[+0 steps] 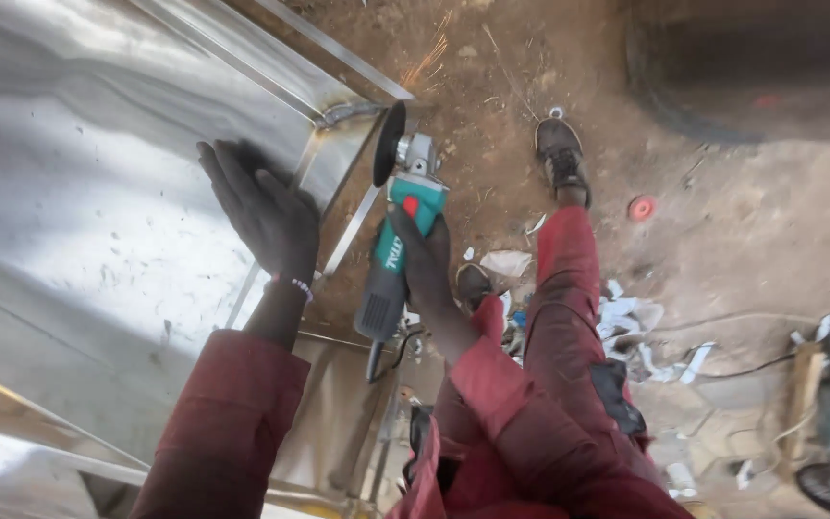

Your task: Using a handheld angle grinder to smooth welds and edges on a stainless steel frame structure.

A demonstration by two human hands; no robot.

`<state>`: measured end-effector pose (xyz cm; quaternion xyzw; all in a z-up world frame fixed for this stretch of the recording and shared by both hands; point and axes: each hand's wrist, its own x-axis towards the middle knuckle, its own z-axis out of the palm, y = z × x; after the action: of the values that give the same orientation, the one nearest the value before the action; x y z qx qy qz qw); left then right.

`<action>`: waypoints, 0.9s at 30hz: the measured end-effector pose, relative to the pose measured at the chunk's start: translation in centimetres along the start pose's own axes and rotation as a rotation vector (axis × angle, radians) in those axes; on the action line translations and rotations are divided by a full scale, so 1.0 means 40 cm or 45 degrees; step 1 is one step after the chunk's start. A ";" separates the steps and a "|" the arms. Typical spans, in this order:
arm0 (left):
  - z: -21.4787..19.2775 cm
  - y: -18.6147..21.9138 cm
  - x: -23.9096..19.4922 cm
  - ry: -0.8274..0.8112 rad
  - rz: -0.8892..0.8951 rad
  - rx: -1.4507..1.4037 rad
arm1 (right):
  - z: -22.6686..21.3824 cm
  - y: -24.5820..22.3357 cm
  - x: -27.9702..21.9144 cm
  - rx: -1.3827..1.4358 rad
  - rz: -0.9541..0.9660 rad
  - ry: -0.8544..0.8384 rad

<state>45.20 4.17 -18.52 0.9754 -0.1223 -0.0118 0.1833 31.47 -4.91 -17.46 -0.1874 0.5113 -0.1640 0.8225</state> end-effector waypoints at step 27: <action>0.048 -0.063 -0.007 0.162 0.045 0.054 | -0.035 0.089 0.038 -0.132 -0.235 -0.091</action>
<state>45.39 5.84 -21.23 0.9755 -0.1279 0.0560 0.1701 31.12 -2.70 -20.90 -0.2817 0.4700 -0.2057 0.8108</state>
